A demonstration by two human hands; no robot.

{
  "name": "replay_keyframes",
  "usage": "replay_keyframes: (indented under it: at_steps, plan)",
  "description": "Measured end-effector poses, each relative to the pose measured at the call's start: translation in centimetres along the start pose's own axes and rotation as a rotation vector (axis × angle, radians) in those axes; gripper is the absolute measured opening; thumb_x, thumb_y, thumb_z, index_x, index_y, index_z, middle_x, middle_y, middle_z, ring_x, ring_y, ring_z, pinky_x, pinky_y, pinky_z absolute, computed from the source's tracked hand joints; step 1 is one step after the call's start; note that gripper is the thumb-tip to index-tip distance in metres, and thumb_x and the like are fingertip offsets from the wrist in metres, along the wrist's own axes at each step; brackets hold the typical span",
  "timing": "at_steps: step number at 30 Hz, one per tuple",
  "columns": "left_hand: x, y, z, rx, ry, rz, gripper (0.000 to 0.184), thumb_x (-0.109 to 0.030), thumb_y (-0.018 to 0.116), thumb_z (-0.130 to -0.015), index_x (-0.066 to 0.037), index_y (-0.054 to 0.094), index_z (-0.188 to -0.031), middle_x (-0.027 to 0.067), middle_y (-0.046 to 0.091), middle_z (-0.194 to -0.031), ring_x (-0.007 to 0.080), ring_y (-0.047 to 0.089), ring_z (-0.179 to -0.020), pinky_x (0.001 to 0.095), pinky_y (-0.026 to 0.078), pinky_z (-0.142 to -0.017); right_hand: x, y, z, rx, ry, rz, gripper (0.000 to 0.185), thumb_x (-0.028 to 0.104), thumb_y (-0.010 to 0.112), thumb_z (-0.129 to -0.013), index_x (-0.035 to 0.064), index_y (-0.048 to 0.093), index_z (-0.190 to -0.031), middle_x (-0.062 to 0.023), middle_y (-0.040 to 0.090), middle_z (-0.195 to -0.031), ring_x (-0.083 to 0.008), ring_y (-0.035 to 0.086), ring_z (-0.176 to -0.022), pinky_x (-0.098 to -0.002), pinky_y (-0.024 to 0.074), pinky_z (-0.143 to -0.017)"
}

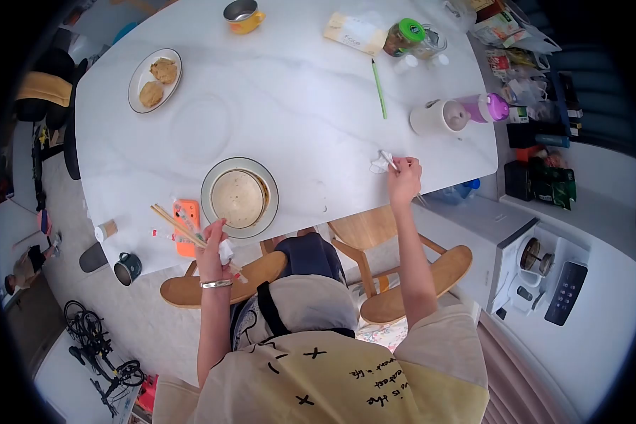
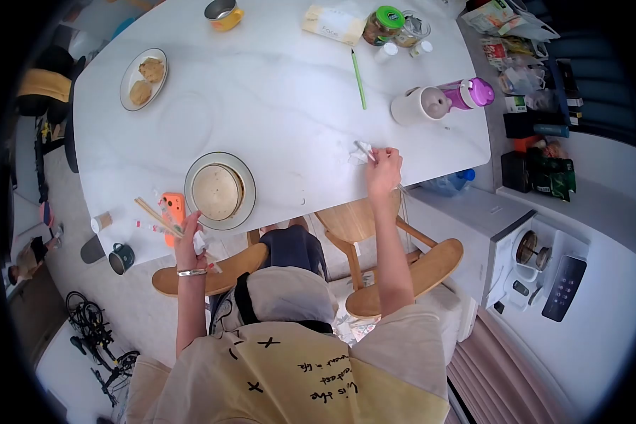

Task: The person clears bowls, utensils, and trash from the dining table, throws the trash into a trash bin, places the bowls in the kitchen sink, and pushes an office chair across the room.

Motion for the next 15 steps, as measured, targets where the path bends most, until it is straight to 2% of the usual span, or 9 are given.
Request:
replay_keyframes:
  at_steps: [3, 6, 10, 13, 15]
  plan:
    - [0.5, -1.0, -0.5, -0.056, 0.008, 0.002, 0.016, -0.015, 0.059, -0.078, -0.002, 0.060, -0.088, -0.0040, 0.046, -0.058, 0.0022, 0.040, -0.044, 0.0154, 0.028, -0.036, 0.9, 0.3, 1.3, 0.138, -0.070, -0.018, 0.027, 0.004, 0.060, -0.066, 0.0084, 0.059, -0.092, -0.0063, 0.050, -0.088, -0.0232, 0.051, -0.080, -0.0333, 0.0445, -0.065]
    - [0.3, -1.0, -0.7, -0.017, 0.008, -0.021, 0.015, -0.015, 0.059, -0.078, -0.003, 0.059, -0.087, -0.0037, 0.046, -0.057, 0.0025, 0.039, -0.042, 0.0158, 0.027, -0.034, 1.1, 0.9, 2.1, 0.122, -0.108, -0.119, 0.025, 0.005, 0.058, -0.069, 0.0123, 0.061, -0.092, -0.0069, 0.049, -0.088, -0.0235, 0.050, -0.084, -0.0353, 0.0461, -0.062]
    - [0.0, -1.2, -0.7, 0.015, 0.022, -0.003, 0.014, -0.017, 0.058, -0.079, -0.005, 0.058, -0.086, -0.0038, 0.046, -0.056, 0.0025, 0.039, -0.039, 0.0168, 0.025, -0.031, 1.5, -0.4, 1.6, 0.000, -0.024, -0.166, 0.028, 0.000, 0.058, -0.066, 0.0099, 0.061, -0.092, -0.0090, 0.050, -0.089, -0.0248, 0.051, -0.083, -0.0351, 0.0454, -0.064]
    - [-0.1, -1.4, -0.8, 0.019, -0.001, -0.014, 0.014, -0.018, 0.058, -0.079, -0.005, 0.058, -0.085, -0.0044, 0.046, -0.055, 0.0020, 0.039, -0.039, 0.0166, 0.024, -0.030, 0.5, 0.4, 0.3, -0.024, 0.008, -0.244, 0.023, -0.001, 0.058, -0.066, 0.0065, 0.059, -0.088, -0.0097, 0.050, -0.087, -0.0264, 0.052, -0.079, -0.0358, 0.0449, -0.064]
    - [-0.1, -1.3, -0.9, 0.034, 0.009, -0.011, 0.015, -0.019, 0.058, -0.079, -0.006, 0.058, -0.086, -0.0045, 0.046, -0.055, 0.0018, 0.039, -0.038, 0.0163, 0.024, -0.030, -0.2, 1.1, -0.8, -0.017, 0.130, -0.312, 0.020, -0.002, 0.056, -0.066, 0.0041, 0.058, -0.085, -0.0111, 0.050, -0.087, -0.0279, 0.052, -0.078, -0.0367, 0.0446, -0.064]
Point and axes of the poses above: each hand's wrist, its own z-axis away from the middle knuckle, its own y-axis out of the palm, x = y × z, the point moved 5 cm from there along -z, towards the middle knuckle
